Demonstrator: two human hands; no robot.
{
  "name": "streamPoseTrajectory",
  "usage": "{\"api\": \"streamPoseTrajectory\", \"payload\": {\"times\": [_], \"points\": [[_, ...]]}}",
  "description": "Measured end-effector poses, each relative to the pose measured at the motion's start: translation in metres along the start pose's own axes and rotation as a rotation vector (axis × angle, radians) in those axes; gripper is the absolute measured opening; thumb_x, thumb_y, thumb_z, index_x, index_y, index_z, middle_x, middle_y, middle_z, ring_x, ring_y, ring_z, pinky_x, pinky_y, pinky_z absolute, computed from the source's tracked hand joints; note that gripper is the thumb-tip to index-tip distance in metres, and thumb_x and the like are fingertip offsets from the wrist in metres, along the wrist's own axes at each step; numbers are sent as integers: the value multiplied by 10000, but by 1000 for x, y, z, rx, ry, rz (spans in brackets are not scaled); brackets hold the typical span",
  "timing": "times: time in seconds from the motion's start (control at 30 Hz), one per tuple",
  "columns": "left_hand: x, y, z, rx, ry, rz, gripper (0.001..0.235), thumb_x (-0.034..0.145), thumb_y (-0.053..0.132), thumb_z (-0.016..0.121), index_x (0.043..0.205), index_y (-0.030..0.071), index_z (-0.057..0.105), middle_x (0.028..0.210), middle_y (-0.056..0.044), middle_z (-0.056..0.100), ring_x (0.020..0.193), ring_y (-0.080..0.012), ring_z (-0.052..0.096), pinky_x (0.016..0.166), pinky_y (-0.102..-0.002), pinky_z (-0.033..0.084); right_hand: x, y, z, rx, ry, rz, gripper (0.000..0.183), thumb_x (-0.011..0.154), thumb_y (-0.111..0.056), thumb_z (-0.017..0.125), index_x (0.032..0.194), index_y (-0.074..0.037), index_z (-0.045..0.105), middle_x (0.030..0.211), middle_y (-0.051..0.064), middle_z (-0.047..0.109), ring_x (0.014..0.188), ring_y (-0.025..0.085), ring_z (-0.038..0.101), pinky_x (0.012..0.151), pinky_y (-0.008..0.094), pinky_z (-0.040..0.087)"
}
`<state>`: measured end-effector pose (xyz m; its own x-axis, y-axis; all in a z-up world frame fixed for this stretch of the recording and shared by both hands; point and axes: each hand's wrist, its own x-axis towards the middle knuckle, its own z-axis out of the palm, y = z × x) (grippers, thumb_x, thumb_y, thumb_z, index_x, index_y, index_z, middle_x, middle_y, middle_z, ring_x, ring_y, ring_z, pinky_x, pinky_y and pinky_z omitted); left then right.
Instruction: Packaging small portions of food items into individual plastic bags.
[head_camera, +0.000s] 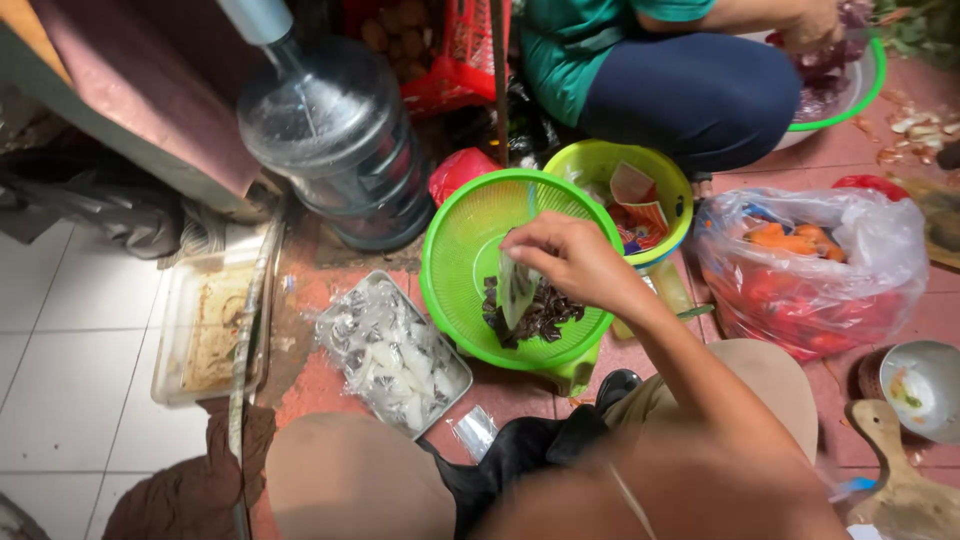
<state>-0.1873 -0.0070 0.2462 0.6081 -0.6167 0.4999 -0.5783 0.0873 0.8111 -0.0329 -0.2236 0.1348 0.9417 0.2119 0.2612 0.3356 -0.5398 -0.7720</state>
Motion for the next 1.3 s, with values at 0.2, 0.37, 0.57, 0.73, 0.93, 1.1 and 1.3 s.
{"api": "streamPoseTrajectory", "payload": {"times": [0.2, 0.37, 0.57, 0.73, 0.93, 1.1, 1.3], "points": [[71, -172, -76, 383, -37, -18, 731, 814, 290, 835, 1420, 28, 520, 1421, -159, 568, 1294, -304, 566, 1027, -399, 488, 2, -51, -20, -61, 27, -93, 204, 882, -133, 718, 1066, -51, 748, 942, 123, 720, 841, 233, 700, 763, 357, 541], [79, -285, -25, 87, -229, 59, 760, 800, 290, 851, 1406, 12, 487, 1415, -189, 494, 1312, -292, 503, 1096, -402, 459, 19, -79, -36, -58, -58, -350, 124, 946, -133, 735, 1028, -41, 734, 974, 112, 723, 896, 221, 706, 809, 338, 558], [79, -278, -29, -417, -261, -491, 416, 1103, 326, 476, 1177, -28, 681, 1092, -166, 748, 886, -305, 637, 855, -391, 528, 7, -116, -58, -333, 268, -258, 320, 837, -60, 770, 1143, -27, 683, 1075, 155, 645, 865, 300, 668, 783, 390, 554], [63, -337, -31, -154, -153, -33, 287, 1029, 209, 546, 1190, -4, 651, 1075, -119, 690, 994, -277, 661, 913, -365, 531, -13, -88, -2, -826, 16, -649, 668, 791, -27, 650, 1445, -89, 532, 1297, 129, 664, 981, 237, 644, 728, 344, 546], [46, -299, -42, 230, -16, -205, 241, 884, 165, 727, 1031, -17, 669, 946, -121, 683, 842, -246, 651, 746, -382, 527, -1, -56, 9, -1281, -105, -603, 805, 876, -207, 623, 1621, -73, 349, 1097, 57, 642, 939, 184, 594, 733, 327, 467], [8, -251, -85, 35, -47, -455, 221, 925, 209, 766, 942, 3, 689, 797, -51, 646, 710, -98, 560, 631, -309, 469, 2, -44, 21, -1102, -289, -447, 473, 932, -205, 617, 1387, -79, 577, 878, 26, 687, 873, 200, 636, 711, 379, 434], [-54, -209, -144, 142, -47, -175, 204, 1035, 246, 657, 1097, 81, 760, 897, 13, 704, 816, -157, 619, 760, -316, 515, 38, -39, 30, -316, -480, -746, 277, 1050, -363, 533, 989, -137, 682, 802, 42, 695, 806, 264, 645, 786, 422, 480]]}}
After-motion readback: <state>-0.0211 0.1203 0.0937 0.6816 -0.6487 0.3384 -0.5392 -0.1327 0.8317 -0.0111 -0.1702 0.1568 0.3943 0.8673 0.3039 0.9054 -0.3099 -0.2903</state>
